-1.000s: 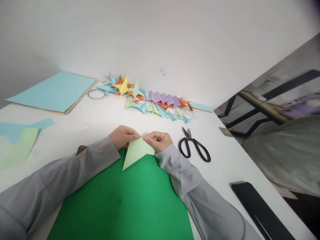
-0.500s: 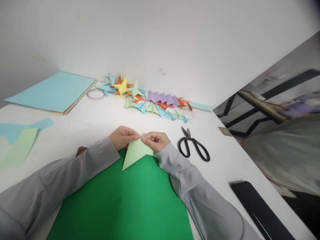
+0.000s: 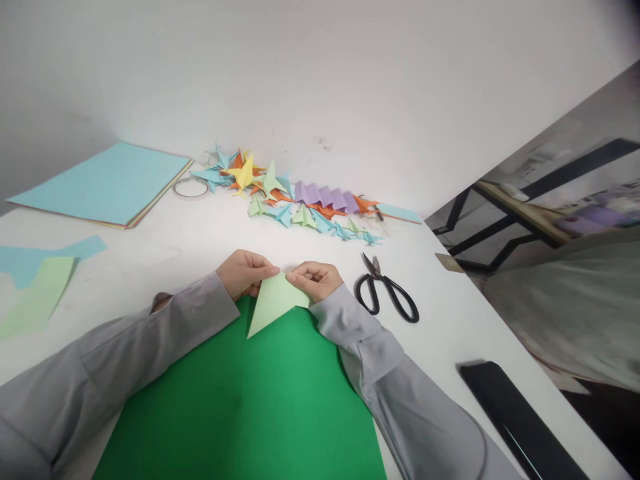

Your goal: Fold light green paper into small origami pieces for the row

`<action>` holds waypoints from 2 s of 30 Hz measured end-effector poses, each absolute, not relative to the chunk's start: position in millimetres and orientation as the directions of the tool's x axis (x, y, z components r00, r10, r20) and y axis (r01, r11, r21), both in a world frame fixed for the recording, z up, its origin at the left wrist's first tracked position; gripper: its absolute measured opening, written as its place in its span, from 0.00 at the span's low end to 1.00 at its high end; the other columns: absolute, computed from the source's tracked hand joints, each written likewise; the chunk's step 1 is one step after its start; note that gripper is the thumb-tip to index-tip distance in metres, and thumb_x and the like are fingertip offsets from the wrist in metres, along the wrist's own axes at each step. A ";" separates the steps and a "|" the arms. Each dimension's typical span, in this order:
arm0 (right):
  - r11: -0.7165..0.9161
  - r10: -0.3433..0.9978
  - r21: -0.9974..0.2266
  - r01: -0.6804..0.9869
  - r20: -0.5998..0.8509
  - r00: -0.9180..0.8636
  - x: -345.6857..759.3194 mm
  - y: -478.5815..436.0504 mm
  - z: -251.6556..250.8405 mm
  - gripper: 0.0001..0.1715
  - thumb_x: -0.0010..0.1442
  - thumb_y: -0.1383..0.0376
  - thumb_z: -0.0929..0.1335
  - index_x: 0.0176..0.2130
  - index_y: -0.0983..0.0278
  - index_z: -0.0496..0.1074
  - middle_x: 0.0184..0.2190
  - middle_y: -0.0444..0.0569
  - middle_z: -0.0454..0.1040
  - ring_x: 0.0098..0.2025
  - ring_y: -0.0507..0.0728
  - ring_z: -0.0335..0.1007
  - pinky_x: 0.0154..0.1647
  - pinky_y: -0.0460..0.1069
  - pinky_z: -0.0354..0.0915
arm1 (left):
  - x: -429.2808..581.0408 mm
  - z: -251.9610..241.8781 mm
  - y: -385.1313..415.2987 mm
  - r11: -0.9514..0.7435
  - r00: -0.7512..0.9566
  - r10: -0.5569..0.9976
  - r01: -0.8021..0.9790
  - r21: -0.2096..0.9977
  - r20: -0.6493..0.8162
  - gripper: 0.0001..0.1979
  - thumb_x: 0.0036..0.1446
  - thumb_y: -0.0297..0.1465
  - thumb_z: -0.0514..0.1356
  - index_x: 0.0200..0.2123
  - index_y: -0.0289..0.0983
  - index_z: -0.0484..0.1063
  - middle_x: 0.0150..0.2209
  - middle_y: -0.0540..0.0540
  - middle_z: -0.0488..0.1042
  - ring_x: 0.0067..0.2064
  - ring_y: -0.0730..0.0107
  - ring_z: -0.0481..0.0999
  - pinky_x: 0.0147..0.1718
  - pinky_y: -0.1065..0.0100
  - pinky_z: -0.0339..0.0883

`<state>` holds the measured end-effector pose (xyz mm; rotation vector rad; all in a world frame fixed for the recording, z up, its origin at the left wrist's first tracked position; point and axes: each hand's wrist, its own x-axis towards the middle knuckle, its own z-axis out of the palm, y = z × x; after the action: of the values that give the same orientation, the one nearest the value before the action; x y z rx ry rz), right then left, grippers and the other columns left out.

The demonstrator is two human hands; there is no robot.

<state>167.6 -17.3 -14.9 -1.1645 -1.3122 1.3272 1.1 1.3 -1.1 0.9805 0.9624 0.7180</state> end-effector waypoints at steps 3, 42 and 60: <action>-0.013 0.990 -0.999 0.035 -0.018 -0.137 168.5 -17.2 -14.8 0.16 0.39 0.56 0.73 0.20 0.67 0.70 0.12 0.39 0.63 0.15 0.45 0.52 0.16 0.44 0.48 | 2.2 -3.3 0.8 0.350 0.395 0.867 -0.051 0.935 -0.303 0.13 0.35 0.34 0.67 0.18 0.31 0.69 0.11 0.54 0.64 0.13 0.82 0.59 0.12 0.77 0.52; -0.044 0.994 -0.999 -0.005 -0.043 -0.103 168.5 -12.9 -20.7 0.15 0.37 0.57 0.74 0.20 0.67 0.72 0.13 0.41 0.67 0.15 0.46 0.58 0.15 0.42 0.53 | 1.4 -8.0 -0.4 0.004 0.310 0.950 0.125 0.992 -0.043 0.12 0.41 0.37 0.61 0.21 0.31 0.71 0.14 0.53 0.64 0.17 0.81 0.58 0.15 0.76 0.51; -0.092 0.990 -0.995 0.030 -0.095 -0.100 165.6 -21.5 -10.2 0.16 0.36 0.57 0.74 0.22 0.65 0.71 0.12 0.37 0.65 0.14 0.47 0.59 0.12 0.44 0.63 | -0.6 -5.8 0.4 -0.031 0.410 0.910 0.211 0.977 -0.060 0.13 0.43 0.37 0.60 0.21 0.30 0.74 0.16 0.50 0.69 0.19 0.77 0.64 0.17 0.75 0.55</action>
<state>165.6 -21.5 -10.2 -1.2476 -1.2572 1.3419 -0.6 0.4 -5.8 1.5231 1.0376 0.7665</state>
